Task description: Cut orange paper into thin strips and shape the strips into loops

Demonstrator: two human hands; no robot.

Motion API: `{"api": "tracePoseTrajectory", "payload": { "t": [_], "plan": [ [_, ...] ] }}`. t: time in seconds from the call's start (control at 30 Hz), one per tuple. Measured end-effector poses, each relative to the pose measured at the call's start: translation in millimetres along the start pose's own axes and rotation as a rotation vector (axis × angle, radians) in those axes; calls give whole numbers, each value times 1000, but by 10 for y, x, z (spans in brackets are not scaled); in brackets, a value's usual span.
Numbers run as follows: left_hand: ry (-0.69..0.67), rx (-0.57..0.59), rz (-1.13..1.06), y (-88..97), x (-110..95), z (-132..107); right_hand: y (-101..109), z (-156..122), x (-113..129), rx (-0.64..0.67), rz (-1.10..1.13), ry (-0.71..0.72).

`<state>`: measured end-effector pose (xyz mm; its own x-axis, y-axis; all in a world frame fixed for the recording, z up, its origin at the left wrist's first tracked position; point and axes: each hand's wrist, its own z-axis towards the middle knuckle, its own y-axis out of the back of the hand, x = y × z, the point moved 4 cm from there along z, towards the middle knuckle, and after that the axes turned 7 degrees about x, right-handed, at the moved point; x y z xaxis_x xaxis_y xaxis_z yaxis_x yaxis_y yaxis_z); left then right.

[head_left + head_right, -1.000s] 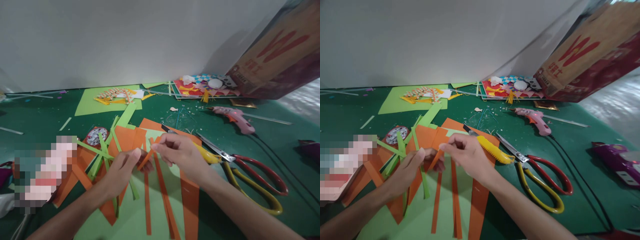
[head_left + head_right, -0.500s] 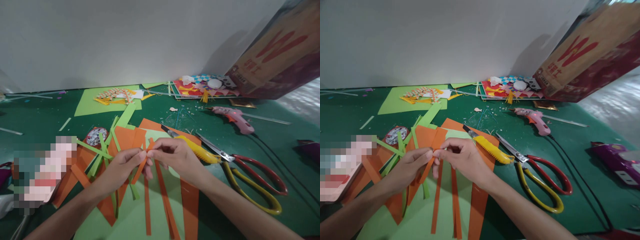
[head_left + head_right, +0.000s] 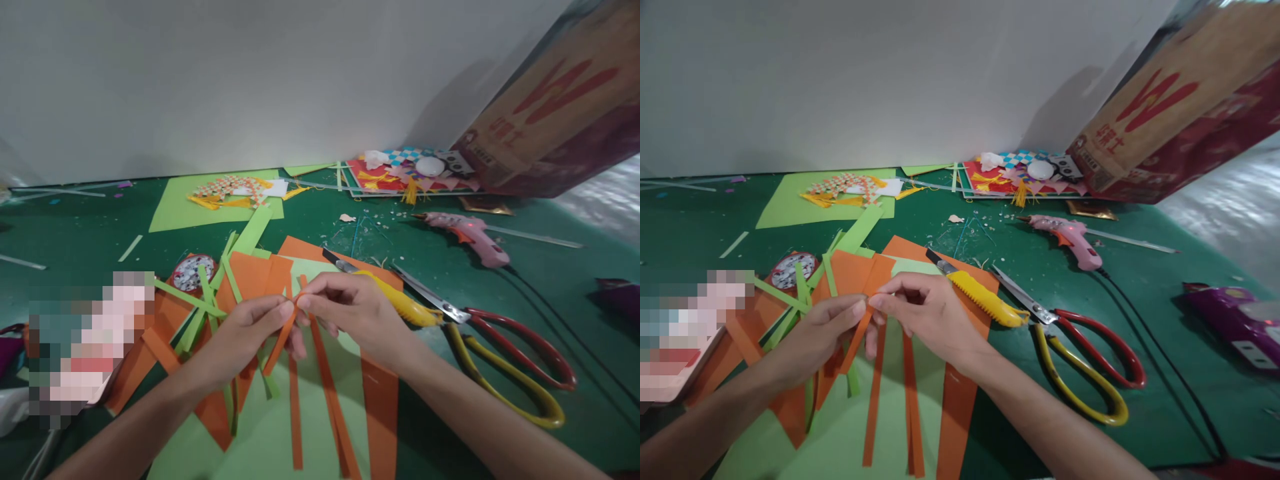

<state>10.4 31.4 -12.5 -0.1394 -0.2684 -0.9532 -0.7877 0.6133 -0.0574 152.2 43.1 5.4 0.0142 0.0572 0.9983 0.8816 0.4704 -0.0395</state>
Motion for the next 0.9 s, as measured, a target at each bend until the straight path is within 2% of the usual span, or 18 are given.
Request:
{"api": "tracePoseTrajectory", "payload": {
  "t": [0.3,0.43,0.63,0.9],
  "plan": [
    [22,-15,-47,-2,2,3,-11,-6,3,6,-1,-6],
    [-21,-17,-64,6,9,3,-44,-8,6,29,-30,-4],
    [0,-52,-88,23,17,1,15,-43,60,-183,-231,132],
    [-24,-23,-131,8,8,2,-4,-40,60,-192,-255,121]
  ]
}}
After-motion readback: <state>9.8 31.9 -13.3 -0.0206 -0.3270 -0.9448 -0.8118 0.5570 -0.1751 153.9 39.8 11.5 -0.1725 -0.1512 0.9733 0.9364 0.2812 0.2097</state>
